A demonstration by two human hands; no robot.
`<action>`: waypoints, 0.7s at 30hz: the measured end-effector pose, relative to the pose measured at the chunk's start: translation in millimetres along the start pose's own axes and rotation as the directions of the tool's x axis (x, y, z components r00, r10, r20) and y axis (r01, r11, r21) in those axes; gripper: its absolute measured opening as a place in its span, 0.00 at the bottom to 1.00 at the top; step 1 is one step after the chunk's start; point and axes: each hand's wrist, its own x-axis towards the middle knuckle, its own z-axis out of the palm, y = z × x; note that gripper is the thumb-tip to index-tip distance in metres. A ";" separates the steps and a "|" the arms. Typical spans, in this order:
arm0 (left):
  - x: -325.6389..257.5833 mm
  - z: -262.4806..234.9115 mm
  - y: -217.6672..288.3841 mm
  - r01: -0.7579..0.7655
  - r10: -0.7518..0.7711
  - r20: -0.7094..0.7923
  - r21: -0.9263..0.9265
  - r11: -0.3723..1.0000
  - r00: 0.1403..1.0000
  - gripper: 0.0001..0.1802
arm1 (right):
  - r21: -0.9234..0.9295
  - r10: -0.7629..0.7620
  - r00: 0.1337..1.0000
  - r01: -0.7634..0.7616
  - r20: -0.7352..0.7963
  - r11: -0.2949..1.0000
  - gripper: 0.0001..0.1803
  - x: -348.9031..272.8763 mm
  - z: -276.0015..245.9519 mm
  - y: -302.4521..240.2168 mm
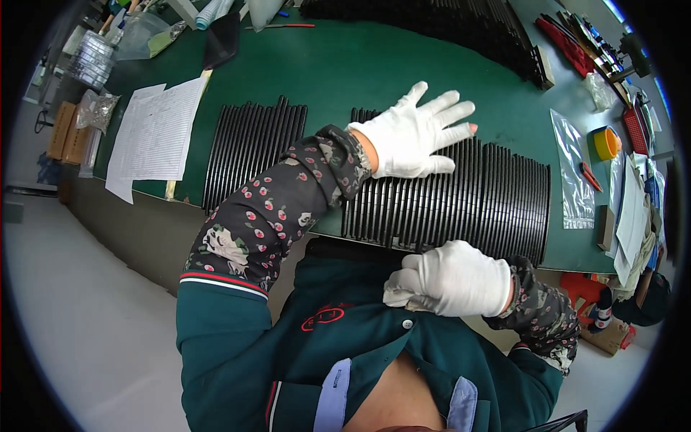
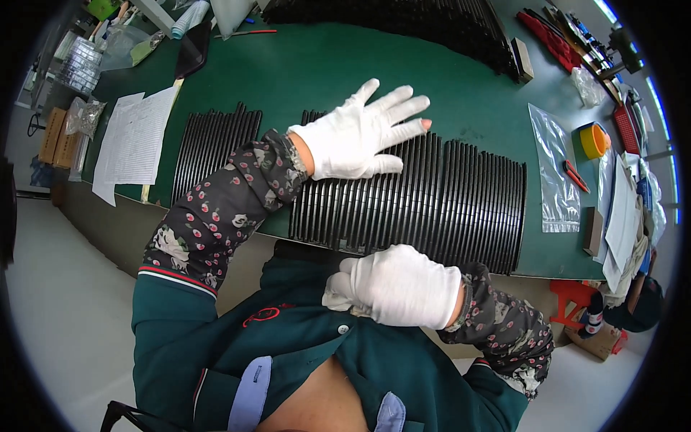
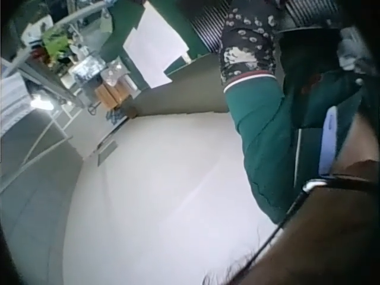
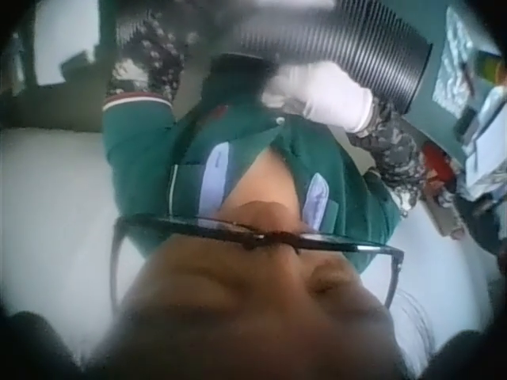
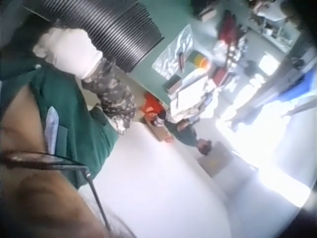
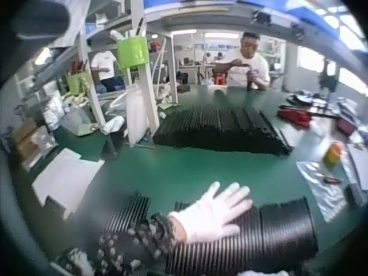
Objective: Wiping and cleaning individual thin black rods with a cloth at a factory workbench.
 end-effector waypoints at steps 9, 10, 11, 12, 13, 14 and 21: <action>-64.3 -12.5 -47.8 0.170 -0.180 0.162 0.079 0.982 0.970 0.38 | 0.054 0.098 0.995 -0.097 -0.021 0.994 0.14 21.5 23.9 -5.1; -65.0 -6.9 -44.3 0.182 -0.195 0.149 0.099 0.978 0.969 0.38 | 0.155 0.114 0.993 -0.106 -0.041 0.982 0.13 22.5 22.7 0.4; -63.6 -5.4 -39.1 0.199 -0.215 0.136 0.121 0.972 0.967 0.37 | 0.164 0.154 0.987 -0.146 -0.037 0.976 0.11 24.9 25.4 5.0; -62.6 -6.1 -37.2 0.216 -0.221 0.124 0.060 0.975 0.967 0.36 | 0.165 0.149 0.988 -0.143 -0.029 0.976 0.12 24.6 25.0 5.6; -61.4 -6.8 -34.0 0.221 -0.227 0.123 0.060 0.973 0.966 0.36 | 0.166 0.145 0.989 -0.140 -0.021 0.976 0.13 24.8 21.8 3.9; -60.3 -7.6 -30.5 0.226 -0.234 0.109 0.078 0.971 0.966 0.36 | 0.164 0.141 0.990 -0.137 -0.015 0.977 0.13 24.6 14.0 0.5; -53.8 5.8 -33.7 0.120 -0.133 0.055 0.195 0.973 0.990 0.34 | -0.161 0.039 0.732 -0.201 -0.681 0.966 0.18 69.3 -16.1 21.9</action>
